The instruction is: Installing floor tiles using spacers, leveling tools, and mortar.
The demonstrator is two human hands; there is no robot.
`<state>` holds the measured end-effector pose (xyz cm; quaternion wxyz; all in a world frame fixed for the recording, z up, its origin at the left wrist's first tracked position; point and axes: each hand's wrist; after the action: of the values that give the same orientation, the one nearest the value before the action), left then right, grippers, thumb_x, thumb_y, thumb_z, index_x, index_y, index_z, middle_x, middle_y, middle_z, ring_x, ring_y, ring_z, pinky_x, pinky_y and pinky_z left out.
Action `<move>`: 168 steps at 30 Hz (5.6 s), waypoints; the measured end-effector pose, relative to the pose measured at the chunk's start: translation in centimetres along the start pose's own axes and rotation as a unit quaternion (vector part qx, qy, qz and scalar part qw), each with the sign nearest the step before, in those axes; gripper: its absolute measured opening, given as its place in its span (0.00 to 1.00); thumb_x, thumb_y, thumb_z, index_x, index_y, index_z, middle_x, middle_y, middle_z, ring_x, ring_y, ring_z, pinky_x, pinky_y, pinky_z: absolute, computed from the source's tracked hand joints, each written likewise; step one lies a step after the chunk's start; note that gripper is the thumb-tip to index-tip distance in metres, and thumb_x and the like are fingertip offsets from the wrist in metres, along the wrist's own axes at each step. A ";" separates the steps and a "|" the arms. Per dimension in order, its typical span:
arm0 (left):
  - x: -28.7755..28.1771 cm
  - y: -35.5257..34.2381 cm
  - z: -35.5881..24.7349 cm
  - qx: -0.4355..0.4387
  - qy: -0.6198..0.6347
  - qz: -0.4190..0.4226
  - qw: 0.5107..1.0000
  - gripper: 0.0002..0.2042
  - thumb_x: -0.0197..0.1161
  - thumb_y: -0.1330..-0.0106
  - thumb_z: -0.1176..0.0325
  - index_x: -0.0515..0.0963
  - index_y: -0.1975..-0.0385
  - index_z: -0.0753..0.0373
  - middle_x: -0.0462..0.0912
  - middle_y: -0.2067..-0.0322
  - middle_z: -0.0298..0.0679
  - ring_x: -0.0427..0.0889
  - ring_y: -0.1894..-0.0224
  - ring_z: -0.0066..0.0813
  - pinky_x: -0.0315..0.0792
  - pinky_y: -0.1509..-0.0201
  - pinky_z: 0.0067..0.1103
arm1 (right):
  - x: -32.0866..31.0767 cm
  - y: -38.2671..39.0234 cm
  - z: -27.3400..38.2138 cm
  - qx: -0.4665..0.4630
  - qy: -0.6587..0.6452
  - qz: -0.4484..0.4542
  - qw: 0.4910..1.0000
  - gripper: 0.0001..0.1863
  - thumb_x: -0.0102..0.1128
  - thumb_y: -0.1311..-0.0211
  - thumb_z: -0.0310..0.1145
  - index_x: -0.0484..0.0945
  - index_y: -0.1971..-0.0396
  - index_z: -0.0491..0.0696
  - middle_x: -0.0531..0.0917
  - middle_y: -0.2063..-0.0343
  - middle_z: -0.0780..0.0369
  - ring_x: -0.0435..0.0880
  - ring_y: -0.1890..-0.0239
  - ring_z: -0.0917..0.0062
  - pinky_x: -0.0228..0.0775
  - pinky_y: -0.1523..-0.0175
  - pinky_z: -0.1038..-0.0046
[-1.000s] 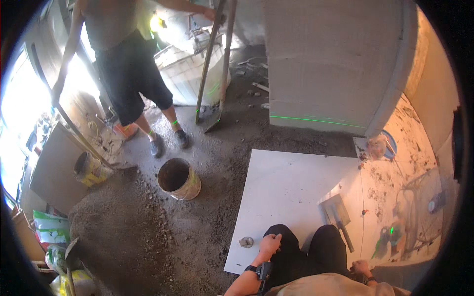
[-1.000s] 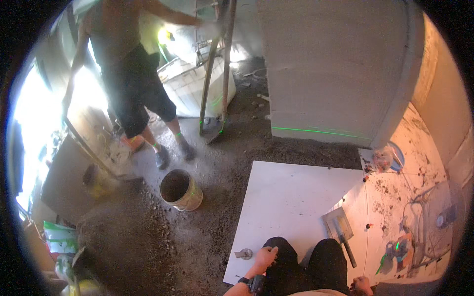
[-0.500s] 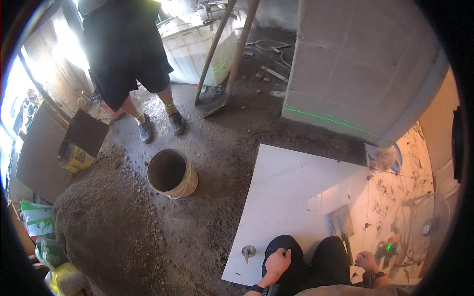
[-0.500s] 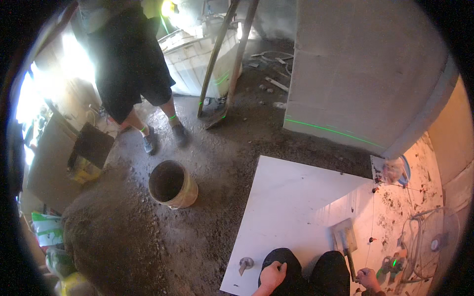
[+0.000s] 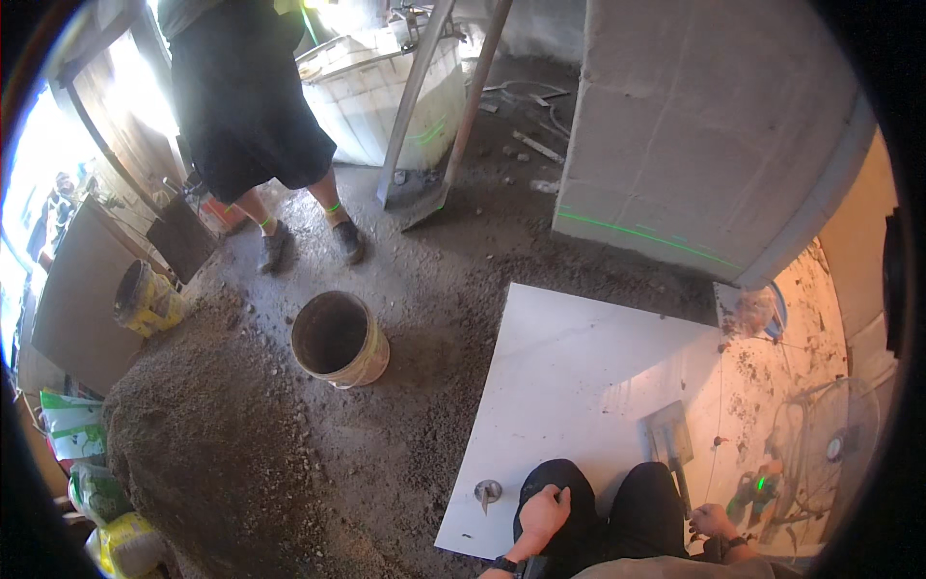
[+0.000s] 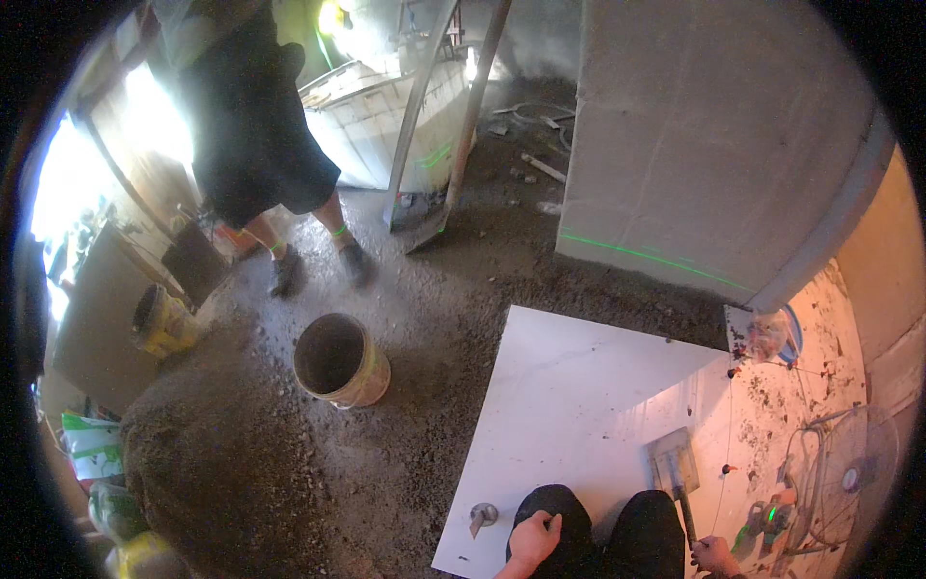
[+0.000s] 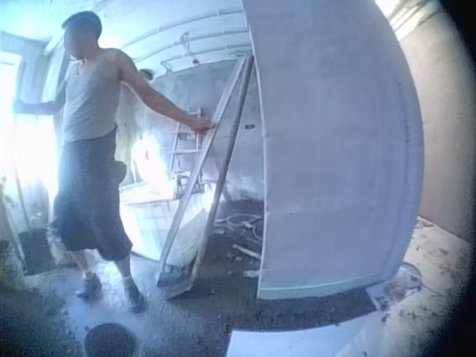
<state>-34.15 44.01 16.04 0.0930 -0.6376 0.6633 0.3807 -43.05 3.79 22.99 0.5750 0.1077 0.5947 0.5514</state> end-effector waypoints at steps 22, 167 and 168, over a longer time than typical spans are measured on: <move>0.1 1.9 -1.3 0.023 -0.017 0.002 1.000 0.15 0.59 0.39 0.51 0.79 0.71 0.58 0.83 0.73 0.48 0.82 0.68 0.49 0.75 0.64 0.39 | 0.8 1.4 -6.5 -0.069 -0.054 -0.039 0.995 0.14 0.48 0.36 0.30 0.78 0.67 0.34 0.83 0.74 0.54 0.86 0.74 0.69 0.80 0.70 0.70; 2.8 -7.2 -1.7 -0.164 0.333 0.224 0.901 0.26 0.55 0.32 0.65 0.57 0.41 0.77 0.81 0.67 0.46 0.82 0.75 0.34 0.74 0.78 0.24 | 7.4 -5.4 -24.1 -0.327 0.286 -0.122 0.893 0.09 0.54 0.47 0.32 0.80 0.78 0.45 0.81 0.76 0.50 0.81 0.72 0.54 0.71 0.69 0.54; 2.9 -7.3 -1.6 -0.163 0.331 0.218 0.903 0.26 0.55 0.32 0.65 0.57 0.41 0.77 0.81 0.67 0.46 0.82 0.75 0.34 0.74 0.78 0.24 | 7.3 -5.1 -23.7 -0.327 0.285 -0.122 0.893 0.09 0.54 0.47 0.32 0.80 0.78 0.45 0.81 0.76 0.50 0.81 0.72 0.54 0.71 0.69 0.54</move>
<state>-27.40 41.49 12.58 -0.3224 -0.5724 0.7073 0.2610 -61.78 -5.17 8.52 0.4460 -0.3217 0.5280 0.6472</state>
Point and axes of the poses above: each hand's wrist, its own y-axis away from the middle knuckle, its own x-axis out of the palm, z = x × y
